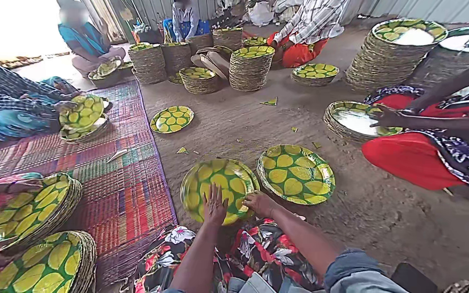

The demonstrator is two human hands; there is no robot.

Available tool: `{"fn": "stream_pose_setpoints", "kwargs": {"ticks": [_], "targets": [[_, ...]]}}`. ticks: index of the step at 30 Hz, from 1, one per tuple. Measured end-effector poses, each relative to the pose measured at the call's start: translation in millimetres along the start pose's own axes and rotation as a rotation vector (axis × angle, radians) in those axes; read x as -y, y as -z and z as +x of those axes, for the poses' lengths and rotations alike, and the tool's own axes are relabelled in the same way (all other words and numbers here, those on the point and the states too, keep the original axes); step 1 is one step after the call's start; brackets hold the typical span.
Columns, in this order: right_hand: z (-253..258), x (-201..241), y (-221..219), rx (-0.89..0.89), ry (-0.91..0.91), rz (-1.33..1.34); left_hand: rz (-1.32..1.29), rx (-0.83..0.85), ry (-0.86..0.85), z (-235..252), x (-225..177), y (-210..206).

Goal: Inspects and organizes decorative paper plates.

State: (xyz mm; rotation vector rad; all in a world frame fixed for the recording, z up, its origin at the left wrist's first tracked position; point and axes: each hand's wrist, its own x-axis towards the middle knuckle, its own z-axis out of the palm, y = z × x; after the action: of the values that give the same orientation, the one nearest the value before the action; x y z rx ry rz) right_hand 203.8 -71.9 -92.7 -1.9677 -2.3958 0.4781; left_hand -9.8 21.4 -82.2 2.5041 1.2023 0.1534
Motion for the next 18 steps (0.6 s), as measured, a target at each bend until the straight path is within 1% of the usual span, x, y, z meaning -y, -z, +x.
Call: {"fn": "stream_pose_setpoints", "kwargs": {"ticks": [1,2,3,4,6,7,9,11,12,16,18], "targets": [[1,1,3,0.099,-0.098,0.021,0.03,0.227,0.032,-1,1,-1],[2,3,9,0.125,-0.219,0.031,0.071,0.407,0.05,-1,1,-4],[2,3,14,0.091,-0.34,0.016,0.096,0.501,0.061,-1,-1,-7],[1,3,16,0.036,-0.457,0.011,0.105,0.521,0.062,-1,-2,-9],[-2,-3,18,-0.05,-0.706,0.059,0.104,0.5,0.052,1,0,-9],[-5,-8,17,-0.055,-0.813,0.085,0.105,0.492,0.049,3,0,-9],[-8,-17,17,0.029,-0.965,0.116,0.101,0.483,0.044,5,0,-10],[-5,-18,19,0.1,-1.035,0.105,0.098,0.466,0.032,7,0,-12],[-4,-18,19,0.09,-1.04,0.098,0.092,0.459,0.03,7,0,-13],[-8,-29,19,-0.067,-1.037,0.154,0.034,0.457,-0.005,14,4,-18],[-11,-28,24,-0.219,-1.009,0.138,-0.044,0.463,-0.04,18,7,-18]]}}
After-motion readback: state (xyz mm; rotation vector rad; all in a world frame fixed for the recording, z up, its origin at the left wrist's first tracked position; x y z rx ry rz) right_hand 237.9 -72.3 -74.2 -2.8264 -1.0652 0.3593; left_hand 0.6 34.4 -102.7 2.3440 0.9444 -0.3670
